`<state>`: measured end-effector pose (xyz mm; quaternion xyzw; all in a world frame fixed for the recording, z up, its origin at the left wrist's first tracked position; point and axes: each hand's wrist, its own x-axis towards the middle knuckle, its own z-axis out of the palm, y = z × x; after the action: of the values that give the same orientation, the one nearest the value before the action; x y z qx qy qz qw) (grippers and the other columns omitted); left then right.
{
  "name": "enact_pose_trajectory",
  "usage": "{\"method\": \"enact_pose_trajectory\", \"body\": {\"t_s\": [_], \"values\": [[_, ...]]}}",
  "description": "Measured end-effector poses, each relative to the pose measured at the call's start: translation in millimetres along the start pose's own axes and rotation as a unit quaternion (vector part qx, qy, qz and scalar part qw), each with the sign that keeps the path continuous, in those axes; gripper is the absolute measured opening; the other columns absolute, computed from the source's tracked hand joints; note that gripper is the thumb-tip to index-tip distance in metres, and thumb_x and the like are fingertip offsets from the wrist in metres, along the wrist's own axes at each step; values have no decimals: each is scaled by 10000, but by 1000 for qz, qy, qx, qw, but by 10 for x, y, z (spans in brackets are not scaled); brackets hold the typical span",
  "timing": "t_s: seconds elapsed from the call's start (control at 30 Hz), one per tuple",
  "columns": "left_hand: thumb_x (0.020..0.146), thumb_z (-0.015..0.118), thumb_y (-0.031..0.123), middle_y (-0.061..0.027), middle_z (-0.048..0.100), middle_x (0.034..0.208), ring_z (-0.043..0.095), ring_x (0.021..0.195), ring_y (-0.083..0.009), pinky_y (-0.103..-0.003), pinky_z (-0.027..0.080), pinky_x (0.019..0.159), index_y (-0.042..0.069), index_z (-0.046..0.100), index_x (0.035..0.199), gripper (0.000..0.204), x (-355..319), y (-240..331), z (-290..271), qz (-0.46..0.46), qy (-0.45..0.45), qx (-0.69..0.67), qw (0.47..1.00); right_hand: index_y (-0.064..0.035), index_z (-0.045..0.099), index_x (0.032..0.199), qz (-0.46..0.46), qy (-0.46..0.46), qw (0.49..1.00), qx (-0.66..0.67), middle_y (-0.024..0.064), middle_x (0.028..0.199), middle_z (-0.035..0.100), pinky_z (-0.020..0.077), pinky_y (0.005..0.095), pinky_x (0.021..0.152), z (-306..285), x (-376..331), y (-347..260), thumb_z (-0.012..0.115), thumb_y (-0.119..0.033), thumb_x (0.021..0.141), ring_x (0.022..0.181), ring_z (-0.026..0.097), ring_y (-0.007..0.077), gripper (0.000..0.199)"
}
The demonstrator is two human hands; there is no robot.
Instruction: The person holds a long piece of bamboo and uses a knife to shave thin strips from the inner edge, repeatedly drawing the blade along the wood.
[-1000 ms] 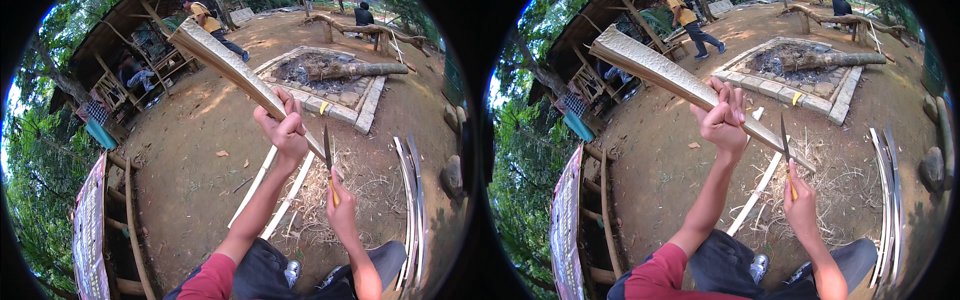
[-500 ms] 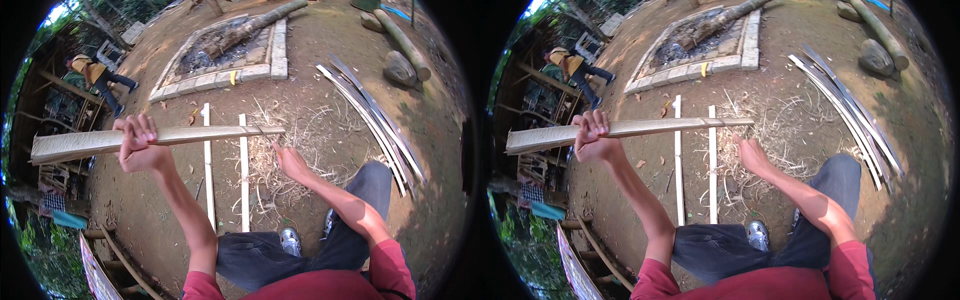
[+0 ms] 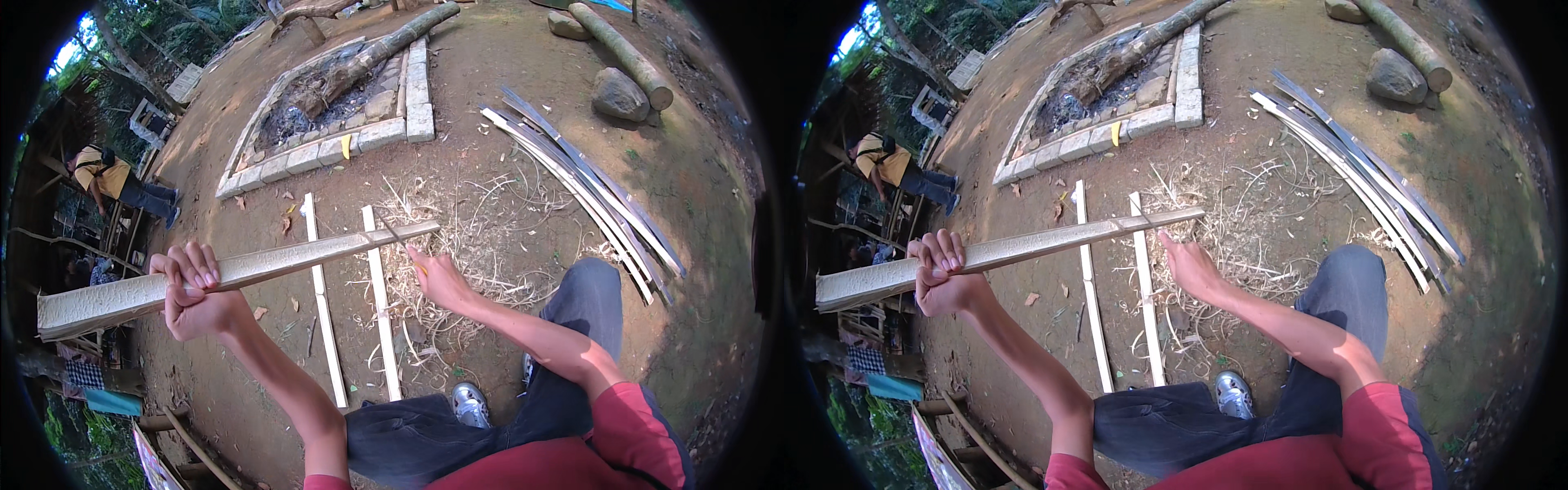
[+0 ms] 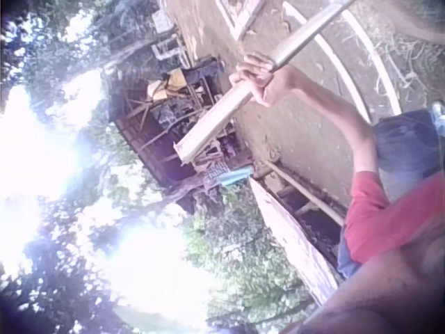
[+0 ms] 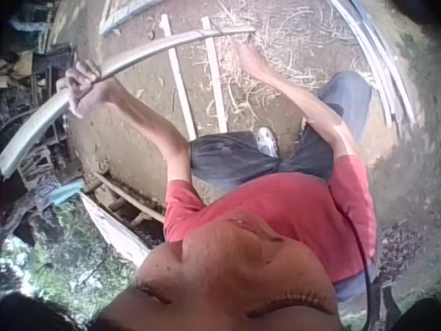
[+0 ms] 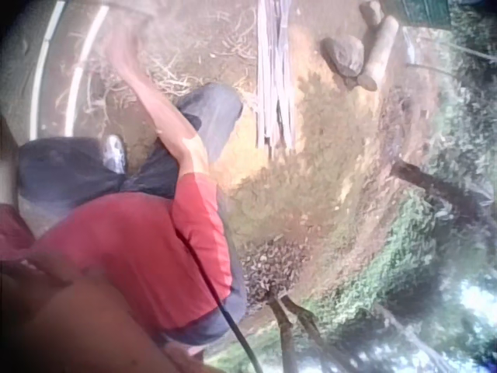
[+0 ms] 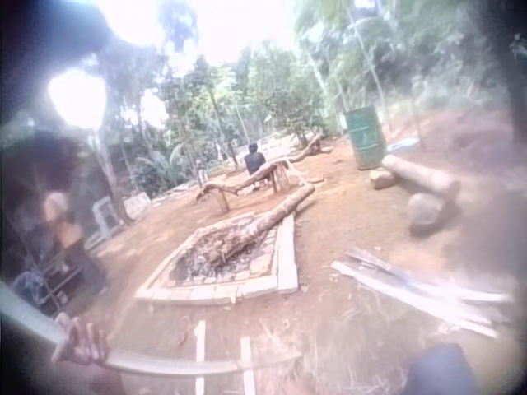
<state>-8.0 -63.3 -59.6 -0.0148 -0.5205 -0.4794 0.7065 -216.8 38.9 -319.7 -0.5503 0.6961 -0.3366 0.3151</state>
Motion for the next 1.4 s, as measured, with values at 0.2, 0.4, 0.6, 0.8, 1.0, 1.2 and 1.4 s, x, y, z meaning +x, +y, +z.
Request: {"method": "enact_pose_trajectory", "body": {"t_s": [0.2,0.4,0.6,0.8,1.0,1.2,1.4], "values": [[583,432,83,-38,295,522,279,444,-129,-240,261,418,89,327,651,125,-28,-2,182,-26,52,47,997,-48,385,1456,-218,158,962,-48,129,617,519,446,285,419,91,-134,-218,496,-12,942,503,470,181,526],[484,425,90,-38,299,518,269,448,-132,-237,275,424,115,292,583,168,-77,248,160,-57,106,113,986,-34,408,1439,-59,34,998,11,96,603,574,461,268,413,-424,-295,-196,476,-10,949,446,500,160,494],[486,410,96,-35,295,517,258,442,-125,-234,259,406,107,285,591,165,69,311,346,-59,107,137,983,22,435,1404,-14,116,988,102,195,721,676,512,354,517,-787,-407,-181,514,-50,953,529,637,211,464],[424,433,99,-39,275,538,254,434,-132,-236,251,396,114,276,587,227,241,250,395,-88,98,135,982,-39,408,1445,-115,93,974,172,149,652,605,514,380,510,-429,-598,-466,533,-46,945,528,593,218,515],[476,434,82,-33,291,523,269,437,-123,-210,262,390,118,267,598,210,336,90,606,-88,120,177,973,-64,326,1491,-107,23,992,65,215,789,599,556,392,521,-448,-420,-495,540,-43,929,555,618,270,601],[517,418,65,-32,299,523,274,418,-110,-214,263,378,100,301,608,152,403,-119,688,-74,147,157,974,-155,299,1514,-148,-10,987,66,157,741,545,543,406,566,-858,-380,-985,597,-60,896,583,594,280,693],[558,421,80,-38,315,531,293,422,-111,-215,273,381,97,319,644,135,375,-87,626,-61,154,166,972,-87,338,1488,-109,-10,993,45,193,797,580,555,363,488,-721,-157,-596,518,10,907,554,587,232,616]]}}
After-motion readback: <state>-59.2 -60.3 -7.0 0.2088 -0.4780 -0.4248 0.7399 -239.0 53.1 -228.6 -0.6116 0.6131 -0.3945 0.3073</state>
